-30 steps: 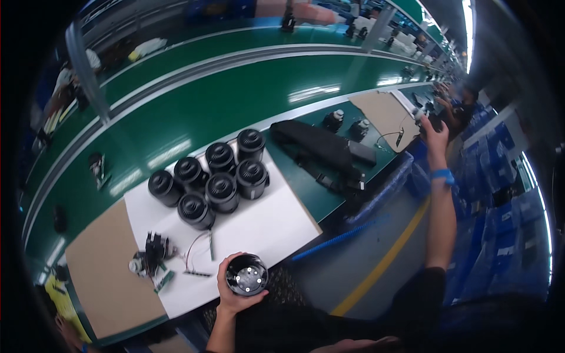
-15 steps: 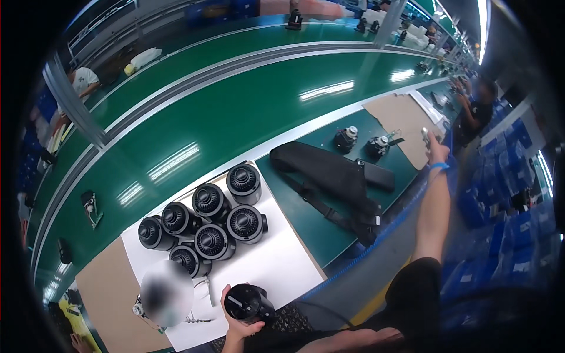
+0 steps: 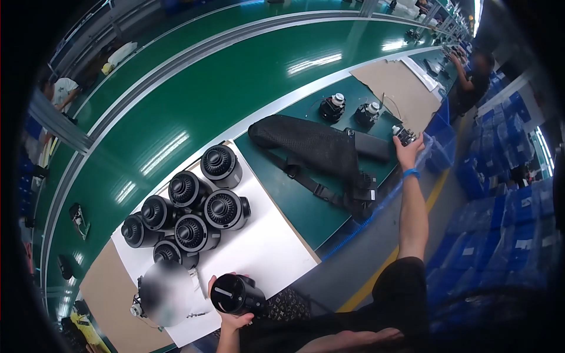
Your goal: Manually assemble electronic motor and fan components into housing units on a production line.
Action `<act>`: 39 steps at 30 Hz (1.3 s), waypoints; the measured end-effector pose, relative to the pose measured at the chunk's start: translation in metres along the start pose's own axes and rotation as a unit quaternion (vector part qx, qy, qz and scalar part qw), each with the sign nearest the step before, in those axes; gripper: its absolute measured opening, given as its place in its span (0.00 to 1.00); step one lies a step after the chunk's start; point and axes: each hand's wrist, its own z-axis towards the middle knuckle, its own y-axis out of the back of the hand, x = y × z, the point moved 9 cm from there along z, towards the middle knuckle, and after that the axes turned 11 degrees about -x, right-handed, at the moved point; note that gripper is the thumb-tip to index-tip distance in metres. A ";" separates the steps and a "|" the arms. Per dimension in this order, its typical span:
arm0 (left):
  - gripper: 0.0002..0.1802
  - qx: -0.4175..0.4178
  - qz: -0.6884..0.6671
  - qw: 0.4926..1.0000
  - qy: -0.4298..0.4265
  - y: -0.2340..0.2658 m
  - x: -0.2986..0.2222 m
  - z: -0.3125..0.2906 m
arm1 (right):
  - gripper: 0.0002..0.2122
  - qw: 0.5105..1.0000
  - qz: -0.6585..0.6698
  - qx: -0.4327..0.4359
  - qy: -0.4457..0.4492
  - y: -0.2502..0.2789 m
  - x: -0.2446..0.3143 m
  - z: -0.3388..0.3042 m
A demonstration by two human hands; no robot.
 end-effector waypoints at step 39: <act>0.66 -0.107 0.157 0.919 -0.345 0.146 -0.114 -0.126 | 0.15 0.766 0.275 0.514 0.271 0.103 0.456 -0.499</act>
